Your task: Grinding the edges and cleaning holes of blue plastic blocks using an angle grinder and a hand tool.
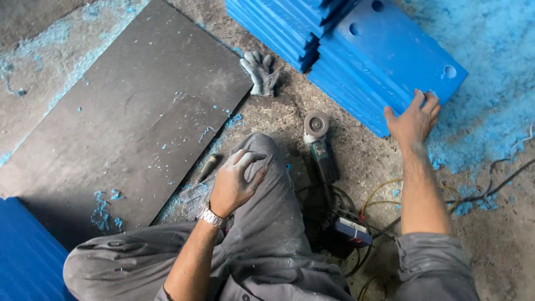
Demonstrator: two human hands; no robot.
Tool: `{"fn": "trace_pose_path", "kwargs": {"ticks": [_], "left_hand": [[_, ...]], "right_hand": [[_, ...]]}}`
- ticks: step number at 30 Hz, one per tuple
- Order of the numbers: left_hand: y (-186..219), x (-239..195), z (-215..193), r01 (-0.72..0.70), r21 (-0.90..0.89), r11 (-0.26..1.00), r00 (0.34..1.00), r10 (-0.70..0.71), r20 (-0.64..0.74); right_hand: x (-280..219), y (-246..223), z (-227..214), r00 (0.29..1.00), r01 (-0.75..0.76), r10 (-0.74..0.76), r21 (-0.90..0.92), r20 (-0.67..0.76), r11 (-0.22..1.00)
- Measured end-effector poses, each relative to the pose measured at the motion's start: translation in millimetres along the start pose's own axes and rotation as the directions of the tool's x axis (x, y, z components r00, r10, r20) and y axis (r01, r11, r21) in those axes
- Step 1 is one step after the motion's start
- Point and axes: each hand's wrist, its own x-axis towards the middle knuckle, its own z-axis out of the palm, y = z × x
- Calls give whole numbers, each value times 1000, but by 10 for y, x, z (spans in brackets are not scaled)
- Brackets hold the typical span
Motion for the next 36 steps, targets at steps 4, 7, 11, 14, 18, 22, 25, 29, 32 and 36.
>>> {"fn": "trace_pose_path", "kwargs": {"ticks": [4, 7, 11, 14, 18, 22, 25, 29, 32, 36], "left_hand": [[151, 81, 146, -44, -8, 999, 997, 45, 66], [148, 51, 185, 30, -78, 996, 994, -22, 104], [20, -116, 204, 16, -1, 1000, 997, -16, 76], [10, -152, 182, 0, 68, 998, 999, -3, 46], [7, -156, 157, -1, 179, 984, 999, -5, 31], [193, 10, 188, -85, 242, 967, 995, 97, -38], [393, 130, 196, -272, 322, 907, 920, 343, -189], [511, 101, 67, -315, 464, 828, 876, 442, -193], [366, -95, -157, -263, 598, 757, 846, 479, -233], [-18, -481, -610, -64, 660, 749, 875, 360, -324]], "right_hand": [[101, 93, 171, 988, -125, 127, -26, 86, 992], [161, 18, 115, 995, -100, 101, -69, 11, 993], [50, 147, 156, 1000, 24, -24, -180, 2, 983], [-226, 210, 63, 987, 112, -141, -294, -79, 949], [-573, 143, -441, 980, 136, -167, -246, -108, 960], [-808, 153, -879, 970, 199, -226, -239, -89, 950], [-935, -191, -1367, 934, 311, -339, -205, -114, 928], [-917, -844, -1795, 878, 474, -476, -34, -59, 880], [-816, -1578, -1960, 794, 606, -604, 160, -69, 779], [-687, -2595, -1843, 611, 752, -788, 366, -74, 549]]}}
